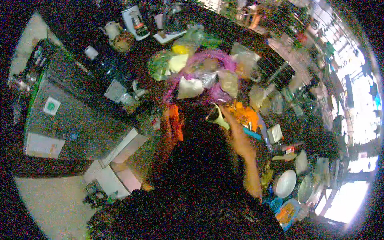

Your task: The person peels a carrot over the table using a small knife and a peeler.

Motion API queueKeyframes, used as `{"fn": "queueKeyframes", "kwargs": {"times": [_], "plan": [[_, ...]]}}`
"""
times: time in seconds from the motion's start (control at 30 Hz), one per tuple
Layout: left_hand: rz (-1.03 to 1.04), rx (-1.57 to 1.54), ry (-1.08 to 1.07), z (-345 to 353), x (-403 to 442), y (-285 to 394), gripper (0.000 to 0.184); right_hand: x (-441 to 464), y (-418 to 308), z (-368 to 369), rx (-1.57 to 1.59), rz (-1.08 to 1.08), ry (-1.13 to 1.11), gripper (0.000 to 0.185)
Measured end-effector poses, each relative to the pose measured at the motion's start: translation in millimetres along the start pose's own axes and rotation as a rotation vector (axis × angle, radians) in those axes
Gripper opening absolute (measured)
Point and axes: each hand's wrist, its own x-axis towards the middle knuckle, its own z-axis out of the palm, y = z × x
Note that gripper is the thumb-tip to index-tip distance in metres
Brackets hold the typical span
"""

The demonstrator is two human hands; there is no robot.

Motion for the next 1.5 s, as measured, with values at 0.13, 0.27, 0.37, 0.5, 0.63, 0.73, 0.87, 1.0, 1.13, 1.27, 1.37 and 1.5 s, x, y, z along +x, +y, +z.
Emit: {"fn": "queueKeyframes", "kwargs": {"times": [0.13,0.27,0.37,0.5,0.63,0.73,0.87,1.0,1.13,1.27,1.37,1.5], "plan": [[-0.114,-0.087,-0.023,35.1,15.9,-2.1,0.059,1.0,-27.7,-4.7,0.203,0.017,-0.084,0.057],[-0.06,-0.119,-0.155,40.1,35.9,-5.0,0.055,3.5,-36.6,-2.3,0.208,0.172,-0.152,0.06],[-0.029,-0.253,-0.165,62.8,20.2,25.5,0.054,10.4,-28.9,11.0,0.38,-0.055,-0.095,0.061],[0.129,-0.22,-0.041,63.2,14.0,34.0,0.055,12.2,-11.6,28.4,0.831,0.077,-0.253,0.064],[0.163,-0.223,0.068,55.2,9.6,38.5,0.052,14.1,-26.6,45.4,1.586,0.348,-0.215,0.062],[0.131,-0.303,0.164,49.7,5.0,40.9,0.049,24.1,-49.8,39.9,1.525,0.329,-0.285,0.059],[0.118,-0.455,0.236,57.5,-5.0,52.7,0.044,27.4,-77.7,38.5,1.451,0.469,-0.175,0.059],[0.064,-0.382,0.224,47.1,-12.9,59.3,0.042,34.3,-66.8,42.1,1.031,0.275,-0.04,0.064],[0.143,-0.423,0.079,48.6,-21.6,60.9,0.042,30.4,-89.8,35.0,0.732,0.07,-0.014,0.055],[0.236,-0.606,0.002,62.3,-36.7,71.1,0.044,24.1,-107.3,29.1,0.282,-0.089,0.028,0.025],[0.183,-0.437,0.175,64.2,-38.3,73.0,0.049,26.8,-116.0,29.5,0.216,-0.25,0.053,0.006],[0.253,-0.387,0.034,59.7,-32.1,56.6,0.051,32.6,-100.7,24.5,0.11,-0.423,0.063,0.009]]}}
